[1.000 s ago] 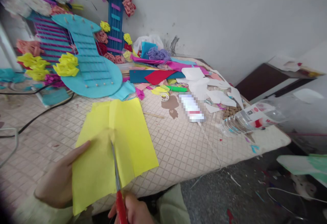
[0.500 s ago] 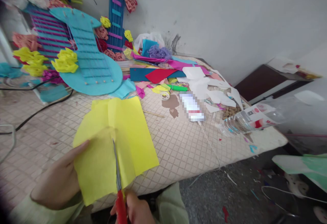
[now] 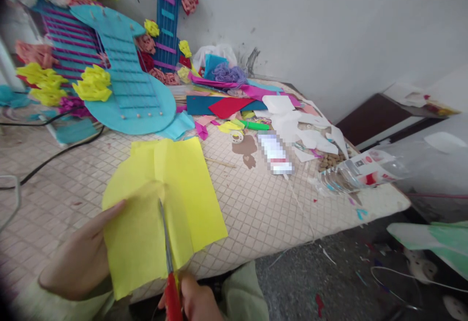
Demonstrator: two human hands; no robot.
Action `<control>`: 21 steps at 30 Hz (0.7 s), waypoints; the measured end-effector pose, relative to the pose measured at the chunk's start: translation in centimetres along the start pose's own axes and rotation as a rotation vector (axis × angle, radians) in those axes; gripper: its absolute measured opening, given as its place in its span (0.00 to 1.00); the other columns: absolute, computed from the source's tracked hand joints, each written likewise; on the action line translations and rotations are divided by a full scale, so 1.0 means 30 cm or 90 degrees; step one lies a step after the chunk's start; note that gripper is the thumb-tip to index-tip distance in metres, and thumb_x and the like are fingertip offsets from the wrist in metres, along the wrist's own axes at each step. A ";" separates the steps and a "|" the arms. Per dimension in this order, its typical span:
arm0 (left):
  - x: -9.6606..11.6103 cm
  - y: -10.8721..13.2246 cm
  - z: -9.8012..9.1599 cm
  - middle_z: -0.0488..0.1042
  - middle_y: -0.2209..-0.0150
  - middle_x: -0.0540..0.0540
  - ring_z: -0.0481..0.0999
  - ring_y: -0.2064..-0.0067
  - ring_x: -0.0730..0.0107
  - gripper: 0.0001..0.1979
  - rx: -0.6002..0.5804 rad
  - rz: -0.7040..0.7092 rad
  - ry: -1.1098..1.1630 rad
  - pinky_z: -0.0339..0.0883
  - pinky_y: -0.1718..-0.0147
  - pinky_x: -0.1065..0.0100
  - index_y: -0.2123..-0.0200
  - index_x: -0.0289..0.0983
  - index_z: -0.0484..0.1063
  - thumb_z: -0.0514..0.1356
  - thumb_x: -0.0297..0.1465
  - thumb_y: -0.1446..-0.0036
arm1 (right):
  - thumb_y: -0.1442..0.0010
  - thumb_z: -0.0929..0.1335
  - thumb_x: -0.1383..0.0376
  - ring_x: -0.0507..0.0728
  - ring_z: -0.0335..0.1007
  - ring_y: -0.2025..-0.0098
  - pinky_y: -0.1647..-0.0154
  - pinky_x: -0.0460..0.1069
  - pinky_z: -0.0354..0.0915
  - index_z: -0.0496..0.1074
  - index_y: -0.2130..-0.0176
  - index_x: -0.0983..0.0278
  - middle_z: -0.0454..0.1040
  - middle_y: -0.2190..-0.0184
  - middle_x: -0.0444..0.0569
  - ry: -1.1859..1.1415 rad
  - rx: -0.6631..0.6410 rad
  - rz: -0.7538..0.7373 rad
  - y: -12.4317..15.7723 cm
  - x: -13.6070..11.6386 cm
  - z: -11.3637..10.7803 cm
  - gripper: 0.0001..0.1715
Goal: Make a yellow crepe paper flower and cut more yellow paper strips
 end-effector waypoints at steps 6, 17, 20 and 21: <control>-0.006 -0.005 0.003 0.81 0.68 0.44 0.80 0.68 0.61 0.21 -0.047 -0.017 0.003 0.72 0.61 0.66 0.45 0.32 0.65 0.56 0.28 0.43 | 0.49 0.63 0.48 0.48 0.56 0.81 0.77 0.44 0.54 0.67 0.71 0.66 0.63 0.83 0.42 -0.034 0.004 0.012 -0.002 0.019 -0.012 0.23; -0.010 -0.010 -0.001 0.81 0.65 0.43 0.80 0.68 0.62 0.21 -0.046 -0.026 0.011 0.74 0.67 0.69 0.47 0.34 0.67 0.58 0.28 0.44 | 0.50 0.66 0.54 0.47 0.56 0.81 0.75 0.44 0.59 0.66 0.70 0.68 0.63 0.81 0.42 -0.043 -0.007 -0.005 0.016 -0.018 -0.003 0.18; -0.010 -0.009 -0.007 0.81 0.65 0.44 0.80 0.69 0.61 0.21 -0.045 -0.027 0.006 0.74 0.66 0.68 0.47 0.34 0.67 0.58 0.29 0.44 | 0.45 0.61 0.49 0.49 0.61 0.80 0.76 0.44 0.59 0.68 0.70 0.68 0.64 0.82 0.43 -0.081 -0.022 0.017 0.000 0.012 0.005 0.24; -0.012 -0.008 -0.009 0.81 0.66 0.44 0.80 0.69 0.60 0.21 -0.046 -0.031 0.002 0.74 0.66 0.67 0.47 0.34 0.67 0.58 0.29 0.45 | 0.45 0.61 0.48 0.50 0.61 0.80 0.76 0.44 0.58 0.68 0.70 0.68 0.64 0.83 0.44 -0.080 -0.027 0.022 -0.008 0.024 0.007 0.25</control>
Point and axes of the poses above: each hand's wrist, its own y-axis away from the middle knuckle, its own z-axis out of the palm, x = y × z, the point moved 9 cm from there along -y, towards the middle knuckle
